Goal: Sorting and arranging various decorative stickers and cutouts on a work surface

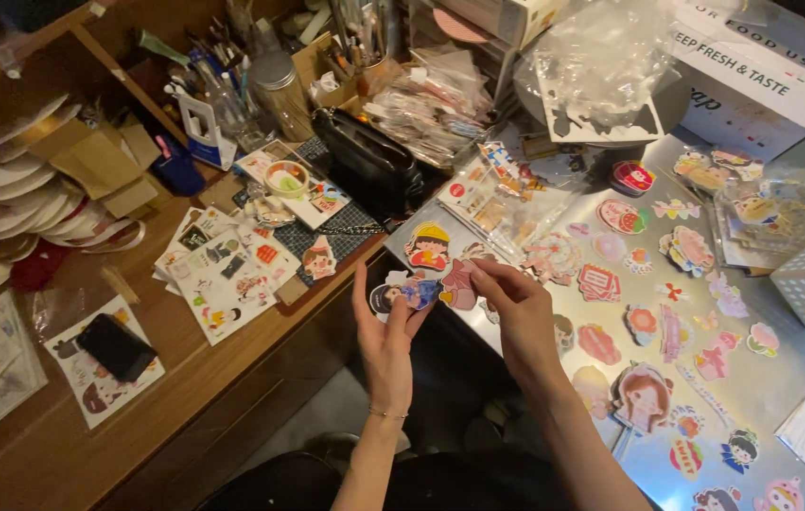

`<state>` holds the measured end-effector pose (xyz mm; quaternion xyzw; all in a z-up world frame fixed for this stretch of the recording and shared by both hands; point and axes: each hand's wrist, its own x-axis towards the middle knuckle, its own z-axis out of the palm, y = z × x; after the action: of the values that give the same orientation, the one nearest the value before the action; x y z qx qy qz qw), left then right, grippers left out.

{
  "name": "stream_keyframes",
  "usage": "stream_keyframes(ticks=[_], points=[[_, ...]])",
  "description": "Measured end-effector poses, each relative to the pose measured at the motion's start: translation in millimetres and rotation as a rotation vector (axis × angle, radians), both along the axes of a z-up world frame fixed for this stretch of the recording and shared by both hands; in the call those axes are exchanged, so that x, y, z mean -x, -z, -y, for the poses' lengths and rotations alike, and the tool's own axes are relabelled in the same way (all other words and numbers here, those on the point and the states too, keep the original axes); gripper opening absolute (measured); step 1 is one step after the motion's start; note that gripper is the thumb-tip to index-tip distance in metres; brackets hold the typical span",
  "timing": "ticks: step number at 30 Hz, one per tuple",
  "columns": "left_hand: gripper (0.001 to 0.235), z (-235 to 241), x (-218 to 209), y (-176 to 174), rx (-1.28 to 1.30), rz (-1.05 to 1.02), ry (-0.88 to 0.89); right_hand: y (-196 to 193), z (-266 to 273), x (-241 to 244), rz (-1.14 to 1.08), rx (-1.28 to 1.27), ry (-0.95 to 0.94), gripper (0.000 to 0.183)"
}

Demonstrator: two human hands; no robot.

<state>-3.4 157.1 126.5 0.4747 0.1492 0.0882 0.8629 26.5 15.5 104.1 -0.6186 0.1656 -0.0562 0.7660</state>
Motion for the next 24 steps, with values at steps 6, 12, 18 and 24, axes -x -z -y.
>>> stream_keyframes(ticks=[6,12,18,24], points=[[0.065,-68.3,9.0,20.1,0.006,0.053,0.052,19.4,-54.8,17.8,0.011,-0.24,-0.013,0.042],[0.057,-84.3,3.2,35.1,-0.005,0.03,0.113,11.9,-71.9,37.6,0.031,-0.069,0.072,0.035],[0.056,-50.9,6.3,49.7,-0.044,-0.012,0.24,36.8,-28.2,53.5,-0.011,-0.099,0.294,0.027],[0.05,-45.9,-2.8,87.9,-0.137,-0.282,0.291,81.7,92.4,106.0,-0.049,-0.072,0.668,0.02]])
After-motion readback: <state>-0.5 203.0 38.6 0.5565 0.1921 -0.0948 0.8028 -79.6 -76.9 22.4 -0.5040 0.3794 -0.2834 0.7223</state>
